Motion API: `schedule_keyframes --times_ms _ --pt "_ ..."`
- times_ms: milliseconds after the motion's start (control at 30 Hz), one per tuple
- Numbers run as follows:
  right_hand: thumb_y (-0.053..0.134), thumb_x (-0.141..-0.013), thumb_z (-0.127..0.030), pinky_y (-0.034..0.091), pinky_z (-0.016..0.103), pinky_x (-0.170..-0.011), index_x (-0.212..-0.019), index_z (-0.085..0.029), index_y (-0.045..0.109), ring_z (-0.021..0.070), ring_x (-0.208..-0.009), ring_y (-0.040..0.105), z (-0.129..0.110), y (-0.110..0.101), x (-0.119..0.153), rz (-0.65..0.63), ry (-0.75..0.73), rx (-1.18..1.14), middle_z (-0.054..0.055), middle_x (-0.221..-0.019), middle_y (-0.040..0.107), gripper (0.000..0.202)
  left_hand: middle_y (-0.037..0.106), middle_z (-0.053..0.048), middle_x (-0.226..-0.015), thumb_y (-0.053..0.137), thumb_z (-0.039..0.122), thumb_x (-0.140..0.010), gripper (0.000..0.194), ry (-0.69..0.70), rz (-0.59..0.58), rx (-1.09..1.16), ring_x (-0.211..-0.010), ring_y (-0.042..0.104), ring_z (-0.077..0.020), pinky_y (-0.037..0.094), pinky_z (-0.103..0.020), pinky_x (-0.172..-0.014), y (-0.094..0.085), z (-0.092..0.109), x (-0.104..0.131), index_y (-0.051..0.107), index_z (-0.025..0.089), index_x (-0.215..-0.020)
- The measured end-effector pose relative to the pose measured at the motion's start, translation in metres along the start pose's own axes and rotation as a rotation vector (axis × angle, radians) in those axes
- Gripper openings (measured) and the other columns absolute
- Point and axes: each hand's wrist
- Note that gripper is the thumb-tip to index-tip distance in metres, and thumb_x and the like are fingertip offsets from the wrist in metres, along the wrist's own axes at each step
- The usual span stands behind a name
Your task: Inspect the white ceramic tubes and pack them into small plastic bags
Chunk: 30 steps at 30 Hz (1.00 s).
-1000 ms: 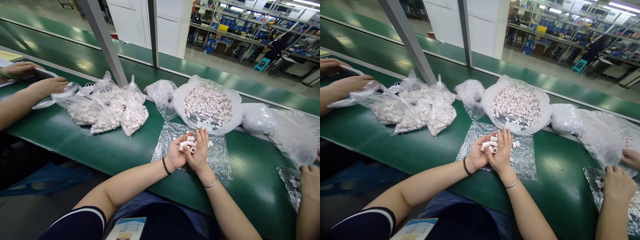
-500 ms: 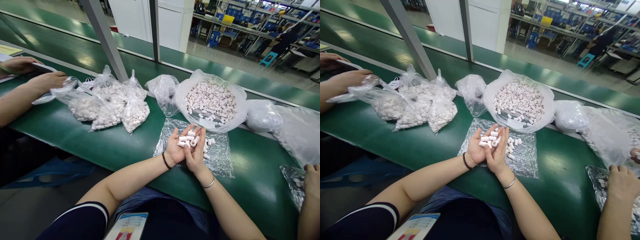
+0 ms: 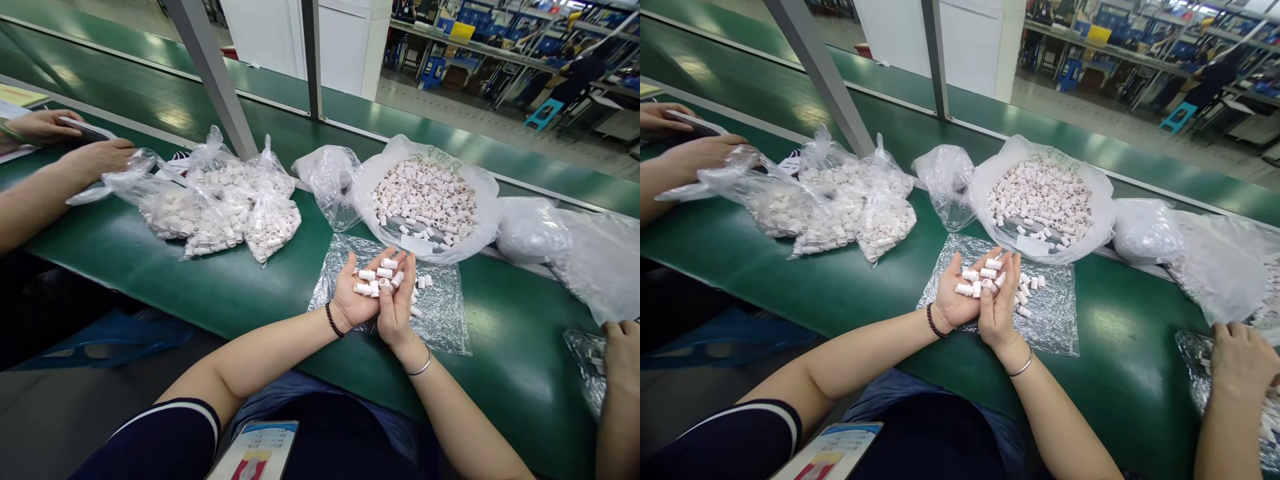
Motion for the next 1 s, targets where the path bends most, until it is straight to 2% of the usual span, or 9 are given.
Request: schedule_keyframes --times_ms 133,333,533,733,1000 --pt "0.038 -0.097 -0.031 0.018 0.060 -0.119 -0.153 -0.031 0.003 0.0274 -0.150 0.006 -0.0028 -0.0001 -0.0011 0.014 0.017 0.030 0.006 -0.163 0.003 0.066 0.047 -0.019 -0.146 0.019 0.060 -0.096 0.074 0.000 0.014 0.003 -0.137 0.042 -0.0321 0.029 -0.052 -0.114 0.0007 -0.0001 0.0001 0.031 0.011 -0.150" --pt "0.046 -0.095 -0.032 0.019 0.056 -0.120 -0.153 -0.030 0.007 0.0258 -0.150 0.010 -0.0021 -0.0002 -0.0012 0.034 0.083 -0.074 0.008 -0.162 0.007 0.070 0.046 -0.019 -0.146 0.022 0.055 -0.097 0.070 -0.002 -0.007 -0.011 -0.137 0.042 -0.0301 0.028 -0.049 -0.114 -0.0034 -0.0001 -0.0008 0.028 0.010 -0.151" --pt "0.043 -0.095 -0.035 0.016 0.057 -0.120 -0.153 -0.029 0.006 0.0265 -0.150 0.008 0.0000 -0.0019 -0.0016 0.015 0.037 -0.067 0.007 -0.162 0.005 0.069 0.047 -0.019 -0.146 0.021 0.052 -0.098 0.069 0.021 0.003 -0.023 -0.138 0.042 -0.0292 0.024 -0.046 -0.116 -0.0023 0.0008 -0.0007 0.028 0.007 -0.150" --pt "0.057 -0.087 -0.045 0.015 0.059 -0.118 -0.153 -0.024 0.006 0.0307 -0.150 0.005 -0.0035 -0.0030 -0.0019 -0.002 0.043 -0.002 0.013 -0.161 0.001 0.086 0.046 -0.018 -0.146 0.024 0.049 -0.098 0.066 0.001 -0.016 -0.045 -0.138 0.041 -0.0287 0.026 -0.045 -0.116 -0.0054 -0.0009 -0.0008 0.029 0.008 -0.150" --pt "0.059 -0.086 -0.044 0.022 0.058 -0.117 -0.152 -0.023 0.008 0.0307 -0.148 0.013 -0.0089 -0.0007 -0.0040 0.054 0.075 0.049 0.017 -0.159 0.009 0.086 0.046 -0.014 -0.148 0.027 0.041 -0.099 0.058 -0.025 0.020 -0.066 -0.138 0.042 -0.0269 0.028 -0.046 -0.116 -0.0034 -0.0044 0.0015 0.028 0.016 -0.151"
Point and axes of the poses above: each hand's wrist, its own x-axis away from the middle knuckle, its own y-axis out of the palm, z = x × y
